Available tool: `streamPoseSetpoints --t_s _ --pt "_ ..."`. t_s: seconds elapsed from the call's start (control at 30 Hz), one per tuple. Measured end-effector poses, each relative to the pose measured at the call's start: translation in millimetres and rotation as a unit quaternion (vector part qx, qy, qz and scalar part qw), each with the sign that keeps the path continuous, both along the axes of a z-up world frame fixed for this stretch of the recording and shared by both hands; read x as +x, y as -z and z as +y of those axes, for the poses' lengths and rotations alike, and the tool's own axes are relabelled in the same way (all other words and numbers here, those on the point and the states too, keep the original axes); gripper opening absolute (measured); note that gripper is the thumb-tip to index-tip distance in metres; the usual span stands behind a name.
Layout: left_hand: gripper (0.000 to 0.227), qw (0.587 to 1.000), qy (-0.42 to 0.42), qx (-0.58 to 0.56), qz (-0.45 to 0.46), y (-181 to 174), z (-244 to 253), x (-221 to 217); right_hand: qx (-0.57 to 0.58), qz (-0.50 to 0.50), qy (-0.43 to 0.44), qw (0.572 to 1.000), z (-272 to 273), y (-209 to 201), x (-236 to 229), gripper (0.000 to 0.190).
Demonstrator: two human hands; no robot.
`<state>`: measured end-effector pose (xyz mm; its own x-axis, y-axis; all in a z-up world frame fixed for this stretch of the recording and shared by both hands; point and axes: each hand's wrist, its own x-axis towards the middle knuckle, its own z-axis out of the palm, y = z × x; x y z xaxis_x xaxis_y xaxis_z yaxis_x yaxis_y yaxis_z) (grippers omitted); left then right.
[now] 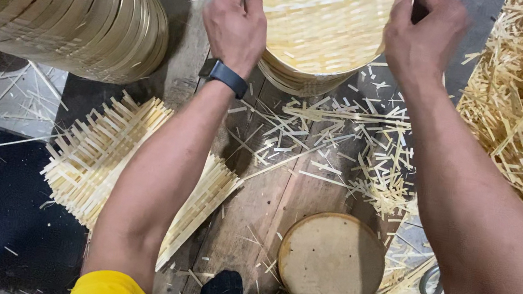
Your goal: The person constructs bamboo basket bottoms by placing a square of woven bamboo slats over a round wooden mold, securing a circular bamboo frame on top, and trimming the excess slats around the mold using shears.
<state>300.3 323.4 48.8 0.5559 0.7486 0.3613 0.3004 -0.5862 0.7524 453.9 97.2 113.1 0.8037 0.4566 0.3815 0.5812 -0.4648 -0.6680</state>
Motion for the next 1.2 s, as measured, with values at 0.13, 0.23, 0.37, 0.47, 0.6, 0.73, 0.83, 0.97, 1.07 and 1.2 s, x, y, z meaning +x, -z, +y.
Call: streamPoseSetpoints --t_s 0.13,0.23,0.37,0.47,0.6,0.73,0.83,0.97,1.07,1.2 --pt "0.036 1.0 -0.025 -0.007 -0.015 6 -4 -1 0.012 0.013 -0.019 1.0 -3 12 -4 0.016" --pt "0.035 0.999 -0.021 -0.017 -0.035 9 -3 -2 0.018 0.061 0.01 0.998 -2 24 -2 0.019" --pt "0.035 0.999 -0.026 -0.017 -0.021 11 -5 -4 -0.008 -0.069 0.024 0.997 -2 39 1 0.017" --pt "0.034 0.999 -0.02 0.012 -0.043 15 -7 -6 -0.014 -0.048 0.056 0.997 -1 51 -1 0.017" --pt "0.037 0.999 -0.017 -0.031 -0.022 17 -4 -6 -0.028 0.004 0.071 0.997 3 56 -3 0.022" --pt "0.045 0.997 -0.012 -0.065 0.026 4 5 -4 -0.033 0.043 0.063 0.997 3 43 2 0.039" --pt "0.053 0.999 0.019 -0.042 0.024 -11 9 -17 0.0 0.091 0.032 0.995 -25 31 -6 0.049" --pt "0.066 0.985 0.123 0.068 0.098 -33 -11 -94 -0.087 0.067 -0.005 0.994 -122 17 -59 0.056" --pt "0.094 0.902 0.217 0.136 0.348 -34 -52 -191 -0.223 0.299 0.113 0.921 -210 23 -135 0.055" --pt "0.132 0.759 0.183 0.065 0.621 -8 -110 -311 -0.322 0.464 0.164 0.809 -297 52 -244 0.063"
